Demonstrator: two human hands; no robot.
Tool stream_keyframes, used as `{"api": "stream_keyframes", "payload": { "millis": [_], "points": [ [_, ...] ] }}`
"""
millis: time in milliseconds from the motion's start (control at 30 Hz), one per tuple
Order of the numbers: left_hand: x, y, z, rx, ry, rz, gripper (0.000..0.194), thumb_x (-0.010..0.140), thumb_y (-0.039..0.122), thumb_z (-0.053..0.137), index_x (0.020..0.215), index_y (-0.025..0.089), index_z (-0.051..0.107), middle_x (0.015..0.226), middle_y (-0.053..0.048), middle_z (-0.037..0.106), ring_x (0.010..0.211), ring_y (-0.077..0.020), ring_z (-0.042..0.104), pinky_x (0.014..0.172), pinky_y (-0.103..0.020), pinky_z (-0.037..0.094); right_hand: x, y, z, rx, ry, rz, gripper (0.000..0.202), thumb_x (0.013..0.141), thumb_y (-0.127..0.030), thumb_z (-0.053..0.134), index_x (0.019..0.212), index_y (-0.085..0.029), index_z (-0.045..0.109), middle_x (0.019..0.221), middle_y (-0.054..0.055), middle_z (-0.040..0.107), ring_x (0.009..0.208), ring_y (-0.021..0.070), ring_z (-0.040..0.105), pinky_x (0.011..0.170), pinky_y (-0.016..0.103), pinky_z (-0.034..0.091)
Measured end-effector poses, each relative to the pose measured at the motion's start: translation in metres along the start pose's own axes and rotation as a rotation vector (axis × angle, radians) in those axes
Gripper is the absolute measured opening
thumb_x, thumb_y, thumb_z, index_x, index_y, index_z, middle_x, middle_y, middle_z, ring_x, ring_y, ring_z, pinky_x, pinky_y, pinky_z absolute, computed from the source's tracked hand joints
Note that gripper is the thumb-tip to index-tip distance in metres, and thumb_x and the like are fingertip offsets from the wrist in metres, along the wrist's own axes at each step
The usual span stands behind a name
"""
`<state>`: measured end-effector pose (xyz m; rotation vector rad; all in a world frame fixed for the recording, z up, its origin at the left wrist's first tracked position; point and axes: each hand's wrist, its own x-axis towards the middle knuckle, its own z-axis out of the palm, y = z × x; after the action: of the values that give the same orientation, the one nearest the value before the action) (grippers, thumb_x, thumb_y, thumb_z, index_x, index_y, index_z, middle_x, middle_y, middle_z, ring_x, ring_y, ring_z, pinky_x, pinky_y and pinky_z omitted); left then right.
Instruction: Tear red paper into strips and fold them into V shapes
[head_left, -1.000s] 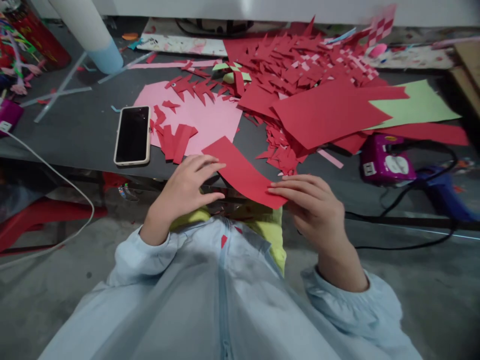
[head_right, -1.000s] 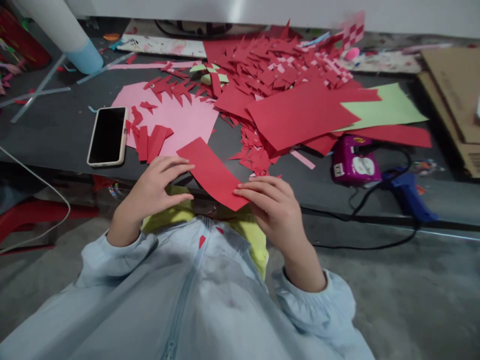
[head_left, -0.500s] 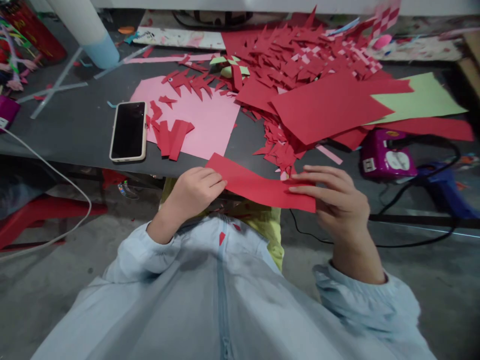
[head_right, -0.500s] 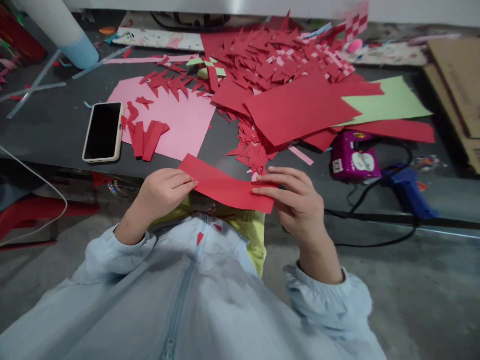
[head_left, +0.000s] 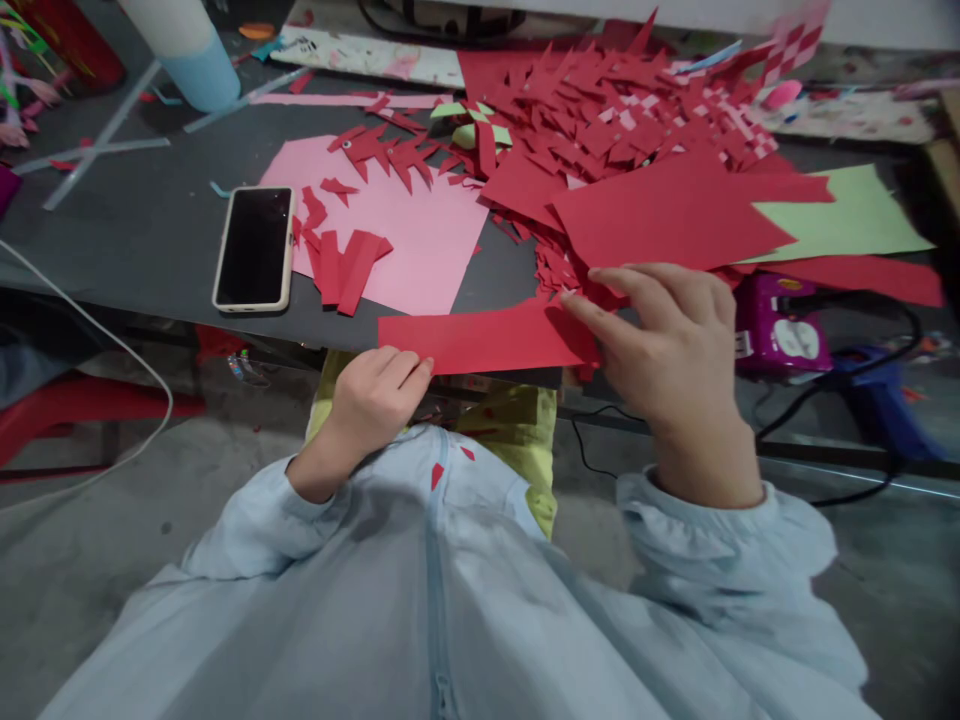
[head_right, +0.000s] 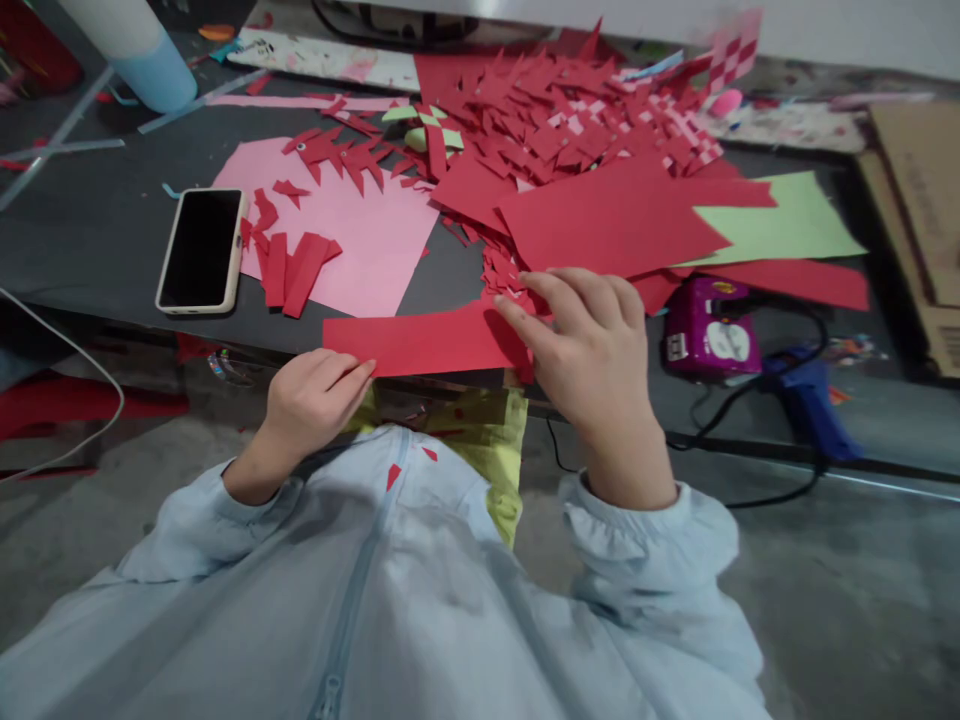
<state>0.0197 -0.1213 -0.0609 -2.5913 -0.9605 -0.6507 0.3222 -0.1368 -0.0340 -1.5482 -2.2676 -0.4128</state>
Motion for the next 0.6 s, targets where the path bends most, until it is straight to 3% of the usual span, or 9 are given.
{"api": "stream_keyframes", "payload": {
  "millis": [133,233,400,600],
  "points": [
    [0.001,0.008,-0.004,0.012,-0.083,-0.107,0.023,0.096,0.022,0.05,0.09,0.018,0.071,0.082,-0.006,0.071,0.068,-0.0153,0.058,0.059,-0.031,0.043,0.004,-0.018,-0.015,0.045,-0.041,-0.002,0.04,0.091,-0.013,0.05,0.129,-0.021,0.063,0.126,0.016,0.067,0.114,0.0339,0.059,0.092,0.05,0.041],
    [0.003,0.01,-0.005,-0.027,-0.098,-0.143,0.022,0.096,0.026,0.052,0.092,0.018,0.071,0.084,-0.006,0.071,0.073,-0.0174,0.058,0.063,-0.032,0.044,0.006,-0.045,-0.017,0.124,-0.028,-0.075,0.037,0.09,-0.011,0.049,0.122,-0.022,0.064,0.112,0.012,0.072,0.104,0.0286,0.061,0.088,0.045,0.043],
    [0.007,0.01,-0.001,-0.128,-0.049,-0.196,0.023,0.096,0.029,0.053,0.086,0.019,0.071,0.086,-0.007,0.073,0.082,-0.0215,0.059,0.071,-0.037,0.045,0.017,-0.083,0.002,0.168,-0.118,-0.149,0.023,0.096,-0.026,0.053,0.112,-0.022,0.068,0.108,0.008,0.074,0.102,0.0244,0.06,0.087,0.04,0.043],
    [0.007,0.008,0.005,-0.229,0.0,-0.276,0.025,0.097,0.031,0.053,0.09,0.016,0.071,0.088,-0.008,0.073,0.082,-0.0191,0.064,0.08,-0.033,0.048,0.04,-0.091,0.019,0.253,-0.212,-0.084,0.022,0.097,-0.026,0.051,0.097,-0.022,0.073,0.106,0.006,0.074,0.099,0.0244,0.057,0.086,0.039,0.042]
  ]
}}
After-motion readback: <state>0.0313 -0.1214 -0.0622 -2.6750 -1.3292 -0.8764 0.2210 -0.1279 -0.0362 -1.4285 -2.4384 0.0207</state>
